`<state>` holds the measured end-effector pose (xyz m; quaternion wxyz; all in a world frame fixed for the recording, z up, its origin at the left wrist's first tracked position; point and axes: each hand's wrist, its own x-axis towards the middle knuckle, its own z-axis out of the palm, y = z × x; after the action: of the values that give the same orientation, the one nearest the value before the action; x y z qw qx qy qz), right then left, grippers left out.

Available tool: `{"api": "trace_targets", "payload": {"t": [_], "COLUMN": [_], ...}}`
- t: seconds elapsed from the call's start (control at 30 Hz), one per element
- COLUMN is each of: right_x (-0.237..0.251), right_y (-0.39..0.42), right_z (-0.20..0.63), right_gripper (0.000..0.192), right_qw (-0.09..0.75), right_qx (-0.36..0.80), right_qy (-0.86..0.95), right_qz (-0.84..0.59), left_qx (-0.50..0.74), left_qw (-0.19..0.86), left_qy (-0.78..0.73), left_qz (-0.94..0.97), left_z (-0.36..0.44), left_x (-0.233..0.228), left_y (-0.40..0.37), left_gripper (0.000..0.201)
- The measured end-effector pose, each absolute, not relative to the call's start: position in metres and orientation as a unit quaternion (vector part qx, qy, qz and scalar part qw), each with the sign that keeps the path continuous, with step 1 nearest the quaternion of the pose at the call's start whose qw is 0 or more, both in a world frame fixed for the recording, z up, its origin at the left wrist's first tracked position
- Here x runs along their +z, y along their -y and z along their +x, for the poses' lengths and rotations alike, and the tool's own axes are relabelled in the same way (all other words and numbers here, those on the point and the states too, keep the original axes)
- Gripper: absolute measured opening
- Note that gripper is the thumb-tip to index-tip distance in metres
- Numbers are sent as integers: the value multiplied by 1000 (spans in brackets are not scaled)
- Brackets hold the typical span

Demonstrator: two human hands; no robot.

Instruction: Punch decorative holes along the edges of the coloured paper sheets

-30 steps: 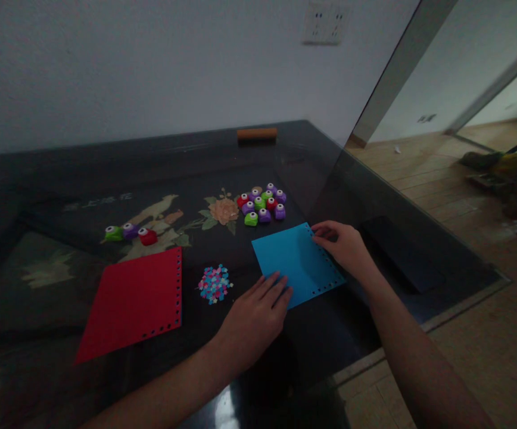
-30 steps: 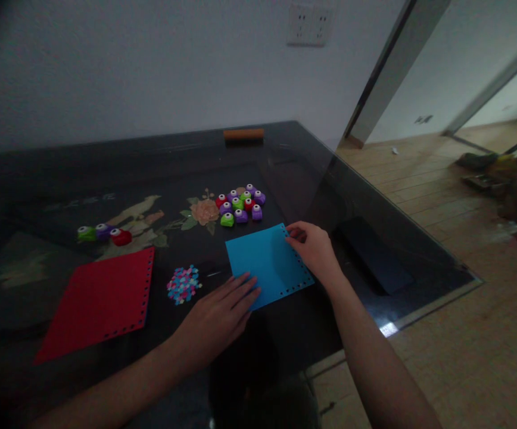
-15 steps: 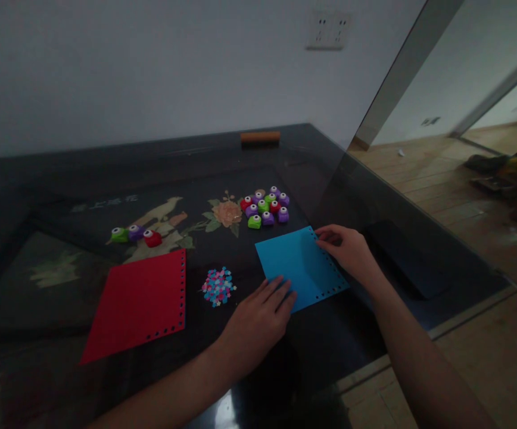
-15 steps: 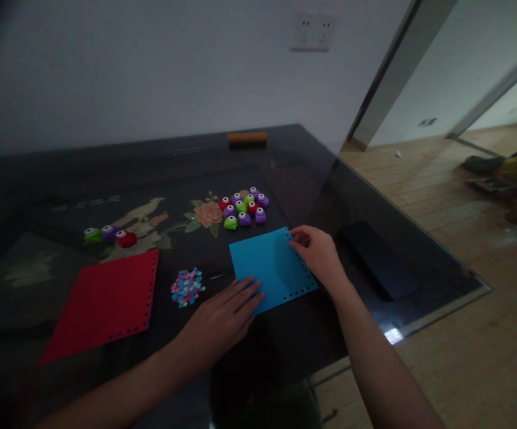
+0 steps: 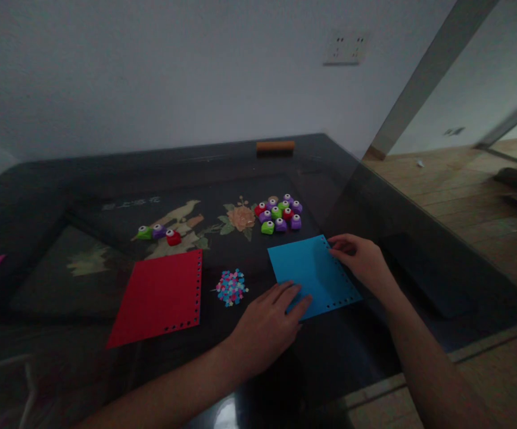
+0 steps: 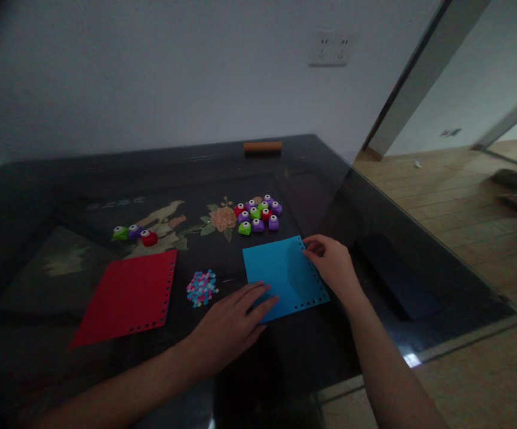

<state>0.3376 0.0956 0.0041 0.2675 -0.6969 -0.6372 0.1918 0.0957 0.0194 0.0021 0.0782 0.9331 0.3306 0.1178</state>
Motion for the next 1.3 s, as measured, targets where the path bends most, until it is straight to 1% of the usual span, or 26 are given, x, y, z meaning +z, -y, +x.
{"api": "trace_targets", "payload": {"t": [0.07,0.13,0.33,0.47,0.6,0.7,0.8,0.9,1.03,1.13,1.23,1.3], "right_x": [3,2,-5,-5,-6,-8,-7,1,21,39,48,48], "right_y": [-97,-98,-101,-103,-105,-106,-106,-104,-101,-98,-97,-98], "right_z": [339,341,349,353,356,360,362,356,323,277,219,178], "right_gripper": [20,20,22,22,22,22,22,23,25,23,21,21], "right_qw": [270,275,286,297,315,324,325,331,331,322,279,244], "right_qx": [187,180,165,162,142,128,117,102,94,117,174,178], "right_qy": [632,629,632,613,613,613,603,605,654,727,805,844], "right_qz": [-702,-704,-701,-714,-710,-709,-719,-717,-674,-595,-494,-443], "left_qx": [119,127,184,214,251,285,305,299,280,265,246,234], "left_qw": [86,83,74,73,39,38,37,54,73,83,94,104], "left_qy": [-337,-339,-359,-423,-549,-613,-638,-630,-620,-619,-616,-610], "left_qz": [930,929,912,878,796,735,706,715,729,735,743,750], "left_z": [95,94,73,12,-72,-121,-143,-147,-147,-150,-153,-153], "left_x": [10,18,38,34,18,10,8,7,3,-3,-7,-7], "left_y": [-19,-20,-31,-49,-65,-69,-68,-67,-69,-71,-72,-72], "left_gripper": [47,48,35,29,26,26,24,24,25,27,30,33]}}
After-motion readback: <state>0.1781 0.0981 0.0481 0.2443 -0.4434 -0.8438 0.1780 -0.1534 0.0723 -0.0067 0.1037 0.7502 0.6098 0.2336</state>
